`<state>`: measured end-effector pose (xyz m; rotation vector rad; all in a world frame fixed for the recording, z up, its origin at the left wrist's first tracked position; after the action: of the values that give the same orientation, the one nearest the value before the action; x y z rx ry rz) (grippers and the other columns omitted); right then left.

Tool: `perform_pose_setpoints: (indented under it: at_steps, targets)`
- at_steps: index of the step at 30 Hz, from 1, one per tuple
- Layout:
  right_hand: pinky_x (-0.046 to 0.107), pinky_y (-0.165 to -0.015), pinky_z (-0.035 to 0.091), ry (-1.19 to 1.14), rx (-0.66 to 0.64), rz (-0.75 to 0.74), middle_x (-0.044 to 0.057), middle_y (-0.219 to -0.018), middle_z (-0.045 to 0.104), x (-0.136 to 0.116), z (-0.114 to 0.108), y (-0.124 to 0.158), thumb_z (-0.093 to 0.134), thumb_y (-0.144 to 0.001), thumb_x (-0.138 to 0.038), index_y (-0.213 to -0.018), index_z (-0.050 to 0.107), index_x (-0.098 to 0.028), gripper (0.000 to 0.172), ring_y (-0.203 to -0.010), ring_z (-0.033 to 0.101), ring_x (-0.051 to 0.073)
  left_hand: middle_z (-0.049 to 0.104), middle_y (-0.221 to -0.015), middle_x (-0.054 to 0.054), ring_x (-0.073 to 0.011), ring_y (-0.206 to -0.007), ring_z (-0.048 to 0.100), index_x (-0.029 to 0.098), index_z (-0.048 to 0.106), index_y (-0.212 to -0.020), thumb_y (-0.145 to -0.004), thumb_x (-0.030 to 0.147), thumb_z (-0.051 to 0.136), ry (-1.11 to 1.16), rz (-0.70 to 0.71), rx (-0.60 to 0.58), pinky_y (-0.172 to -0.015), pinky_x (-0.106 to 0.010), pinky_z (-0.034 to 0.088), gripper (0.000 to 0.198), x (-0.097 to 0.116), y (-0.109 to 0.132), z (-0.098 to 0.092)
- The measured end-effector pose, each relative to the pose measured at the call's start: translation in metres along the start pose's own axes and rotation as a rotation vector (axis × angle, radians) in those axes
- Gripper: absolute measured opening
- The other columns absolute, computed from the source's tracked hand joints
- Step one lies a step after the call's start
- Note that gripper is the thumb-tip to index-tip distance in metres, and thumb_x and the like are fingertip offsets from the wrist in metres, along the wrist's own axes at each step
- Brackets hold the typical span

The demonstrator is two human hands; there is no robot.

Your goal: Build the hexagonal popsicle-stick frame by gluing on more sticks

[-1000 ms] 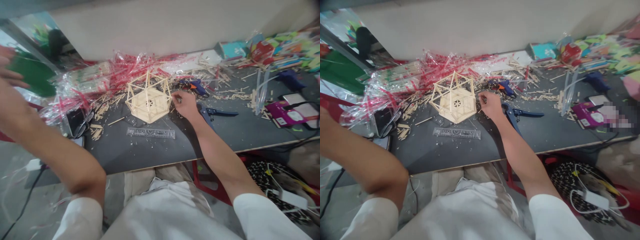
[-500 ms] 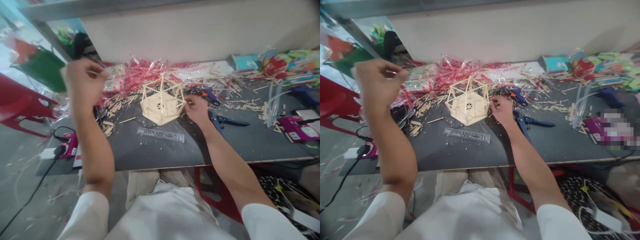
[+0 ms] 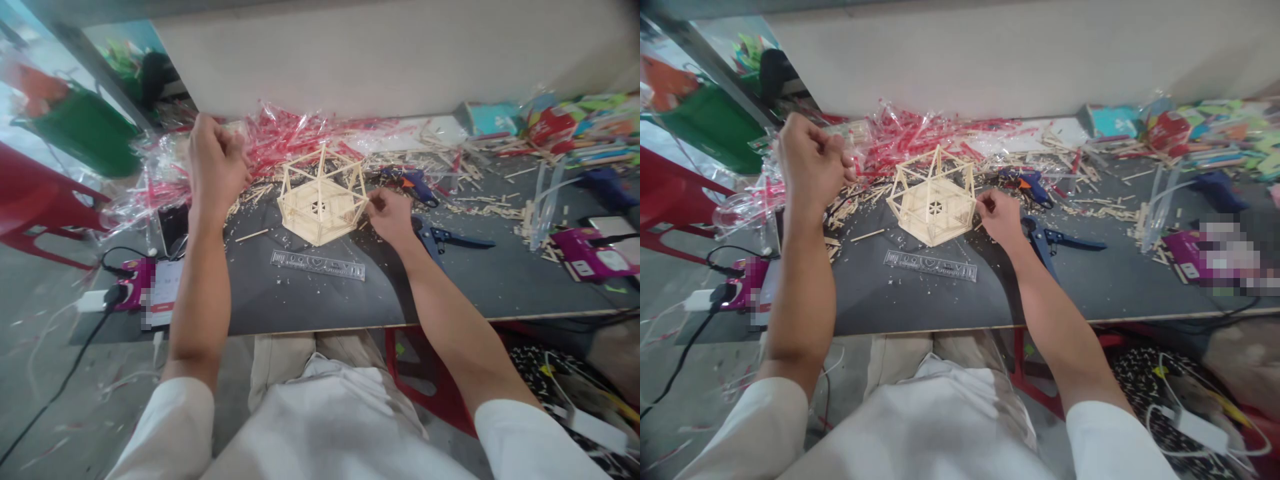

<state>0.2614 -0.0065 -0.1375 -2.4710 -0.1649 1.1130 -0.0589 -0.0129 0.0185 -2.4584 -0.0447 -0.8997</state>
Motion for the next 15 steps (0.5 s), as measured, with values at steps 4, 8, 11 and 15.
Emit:
perform_pose_setpoints:
  at_steps: [4,8,11,15]
  targets:
    - [0.035,-0.069,0.054,0.049,-0.029,0.010,0.002,-0.073,0.069,0.000,0.000,-0.001,0.059,-0.084,-0.030,-0.082,0.062,-0.025,0.006,-0.064,0.062,0.019,0.061,-0.067,0.010,-0.0039,-0.047,0.057,0.020,0.050,-0.107,-0.106,0.020,0.043,0.055,-0.003,-0.086,-0.053,-0.018,0.042,0.007,-0.019,0.020,0.019]
    - [0.035,-0.069,0.054,0.045,-0.019,-0.011,0.002,-0.072,0.068,-0.003,0.001,0.000,0.060,-0.085,-0.033,-0.081,0.059,-0.025,0.009,-0.064,0.061,0.019,0.066,-0.068,0.004,-0.0114,-0.057,0.065,0.022,0.060,-0.097,-0.101,0.024,0.048,0.004,-0.001,-0.331,-0.067,-0.026,0.051,0.012,-0.059,0.041,0.051]
    - [0.037,-0.072,0.055,0.050,-0.015,-0.017,0.003,-0.072,0.068,-0.004,0.002,0.002,0.063,-0.086,-0.037,-0.079,0.058,-0.025,0.015,-0.066,0.062,0.020,0.073,-0.082,-0.004,-0.0203,-0.082,0.071,0.019,0.068,-0.095,-0.092,0.017,0.051,-0.053,0.107,-0.402,-0.083,-0.033,0.054,0.017,-0.074,0.046,0.071]
    - [0.039,-0.073,0.055,0.043,-0.020,-0.022,0.003,-0.071,0.067,-0.003,0.001,0.003,0.065,-0.085,-0.039,-0.081,0.059,-0.024,0.016,-0.066,0.063,0.020,0.073,-0.124,-0.011,-0.0268,-0.120,0.065,0.021,0.074,-0.112,-0.086,0.010,0.050,-0.094,0.289,-0.541,-0.104,-0.038,0.051,0.036,-0.075,0.046,0.086]
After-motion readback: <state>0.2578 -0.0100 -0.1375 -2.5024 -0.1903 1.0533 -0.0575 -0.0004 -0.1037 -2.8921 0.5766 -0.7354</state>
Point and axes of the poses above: each hand's wrist, its own y-axis away from the middle knuckle, its own z-axis out of the palm, x = y × z, the point moved 1 cm from there along -y, towards the middle knuckle
